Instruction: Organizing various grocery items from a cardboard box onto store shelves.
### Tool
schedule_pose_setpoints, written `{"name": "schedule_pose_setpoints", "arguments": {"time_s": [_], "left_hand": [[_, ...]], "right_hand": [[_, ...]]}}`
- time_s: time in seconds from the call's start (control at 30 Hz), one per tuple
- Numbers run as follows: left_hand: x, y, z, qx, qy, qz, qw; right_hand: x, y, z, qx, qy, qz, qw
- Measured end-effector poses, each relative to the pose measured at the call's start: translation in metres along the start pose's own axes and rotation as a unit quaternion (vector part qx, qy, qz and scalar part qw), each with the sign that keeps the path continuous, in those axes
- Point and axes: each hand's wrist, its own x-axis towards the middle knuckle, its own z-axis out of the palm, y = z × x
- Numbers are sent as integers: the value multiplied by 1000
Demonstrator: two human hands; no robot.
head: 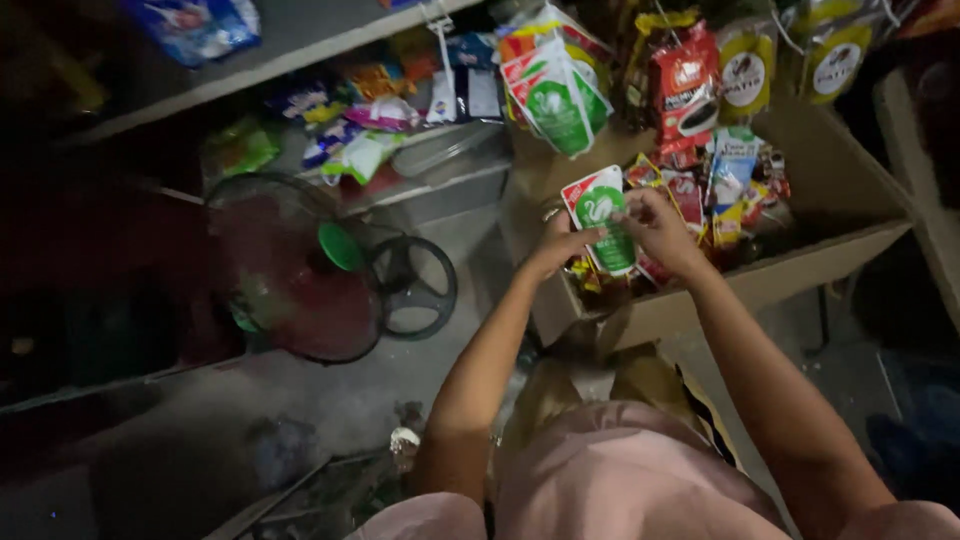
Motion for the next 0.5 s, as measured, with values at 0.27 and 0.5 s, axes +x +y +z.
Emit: {"name": "schedule_pose_setpoints", "arguments": {"time_s": [0.27, 0.5], "left_hand": [[12, -155, 69, -45, 218, -54, 973], [29, -214, 88, 233, 267, -191, 915]], "right_hand": [[-39, 104, -16, -11, -75, 101, 992], [-35, 221, -18, -184, -231, 163, 941]]}}
